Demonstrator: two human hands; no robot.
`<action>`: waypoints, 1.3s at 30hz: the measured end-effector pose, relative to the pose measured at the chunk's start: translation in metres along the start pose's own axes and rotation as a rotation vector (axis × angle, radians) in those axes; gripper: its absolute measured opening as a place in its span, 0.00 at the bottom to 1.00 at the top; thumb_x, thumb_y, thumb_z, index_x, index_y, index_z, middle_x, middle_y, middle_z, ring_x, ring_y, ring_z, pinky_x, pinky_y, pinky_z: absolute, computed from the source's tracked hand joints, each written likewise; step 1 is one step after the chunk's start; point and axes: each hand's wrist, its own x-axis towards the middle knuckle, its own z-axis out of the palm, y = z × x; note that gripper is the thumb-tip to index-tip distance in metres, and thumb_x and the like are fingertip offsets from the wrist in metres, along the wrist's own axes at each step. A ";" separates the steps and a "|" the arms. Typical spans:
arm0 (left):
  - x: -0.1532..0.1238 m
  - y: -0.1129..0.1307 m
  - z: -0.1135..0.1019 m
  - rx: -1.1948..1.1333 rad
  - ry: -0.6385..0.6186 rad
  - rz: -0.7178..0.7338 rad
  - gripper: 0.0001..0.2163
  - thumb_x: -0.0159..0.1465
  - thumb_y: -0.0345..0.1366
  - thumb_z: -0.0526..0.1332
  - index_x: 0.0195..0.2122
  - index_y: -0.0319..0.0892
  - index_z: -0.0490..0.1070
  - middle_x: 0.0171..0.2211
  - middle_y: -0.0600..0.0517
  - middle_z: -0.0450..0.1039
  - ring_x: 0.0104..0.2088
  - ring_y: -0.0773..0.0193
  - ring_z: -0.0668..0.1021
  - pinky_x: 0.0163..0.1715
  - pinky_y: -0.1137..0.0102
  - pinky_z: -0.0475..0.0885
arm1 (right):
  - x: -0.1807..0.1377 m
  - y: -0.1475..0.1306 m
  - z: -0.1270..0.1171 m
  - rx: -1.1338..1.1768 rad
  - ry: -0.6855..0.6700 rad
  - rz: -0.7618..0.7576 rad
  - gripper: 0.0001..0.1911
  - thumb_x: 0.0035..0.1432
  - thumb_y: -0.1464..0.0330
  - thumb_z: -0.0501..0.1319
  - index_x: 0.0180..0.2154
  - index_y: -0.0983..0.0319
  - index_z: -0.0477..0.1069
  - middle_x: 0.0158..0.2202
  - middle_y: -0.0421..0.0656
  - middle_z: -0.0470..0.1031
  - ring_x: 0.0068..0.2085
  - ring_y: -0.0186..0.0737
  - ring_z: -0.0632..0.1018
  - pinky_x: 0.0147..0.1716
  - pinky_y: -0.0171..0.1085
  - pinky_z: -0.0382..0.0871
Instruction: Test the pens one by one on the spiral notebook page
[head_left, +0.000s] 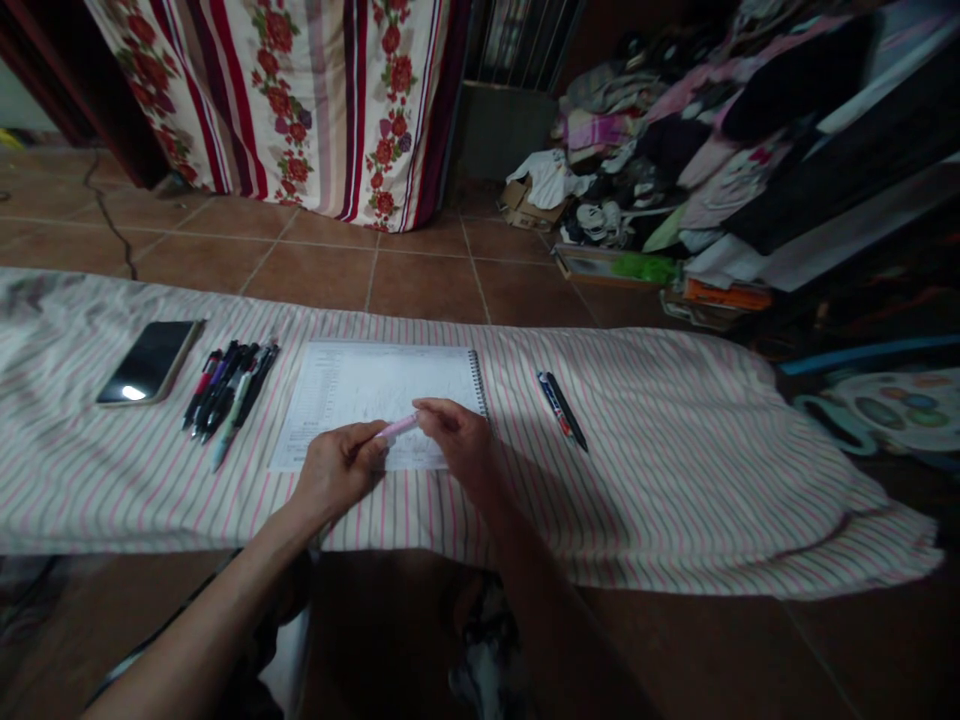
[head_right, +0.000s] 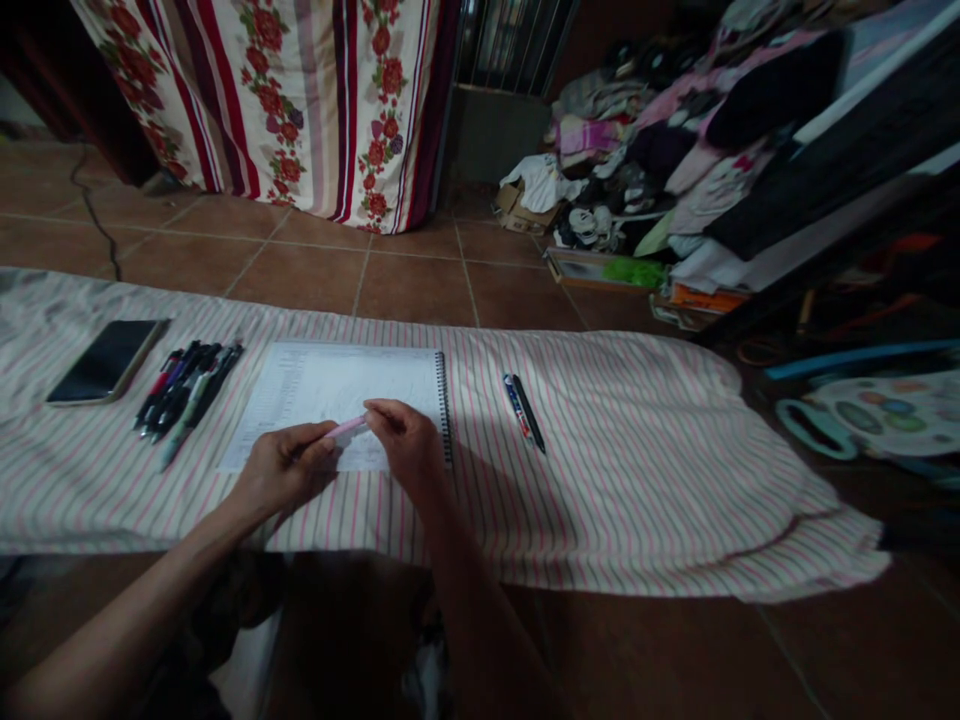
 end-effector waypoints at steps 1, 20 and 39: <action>0.000 -0.001 0.002 -0.044 -0.012 -0.024 0.18 0.62 0.44 0.53 0.43 0.39 0.75 0.28 0.49 0.78 0.29 0.59 0.78 0.29 0.68 0.71 | 0.000 0.000 0.000 0.018 0.014 -0.001 0.12 0.51 0.62 0.59 0.35 0.60 0.76 0.29 0.41 0.77 0.29 0.35 0.74 0.28 0.32 0.65; -0.004 0.012 0.005 0.165 0.060 0.128 0.16 0.63 0.40 0.51 0.47 0.44 0.73 0.38 0.48 0.78 0.37 0.58 0.78 0.38 0.67 0.71 | -0.002 -0.009 0.003 -0.341 0.195 -0.070 0.21 0.54 0.57 0.56 0.17 0.61 0.57 0.16 0.34 0.58 0.21 0.29 0.60 0.24 0.32 0.52; -0.004 0.006 0.012 -0.265 0.005 -0.144 0.19 0.59 0.45 0.56 0.47 0.39 0.73 0.25 0.52 0.75 0.24 0.65 0.73 0.26 0.71 0.69 | 0.002 -0.007 -0.004 0.062 0.039 0.062 0.12 0.48 0.59 0.61 0.28 0.61 0.75 0.25 0.39 0.75 0.29 0.35 0.73 0.29 0.33 0.64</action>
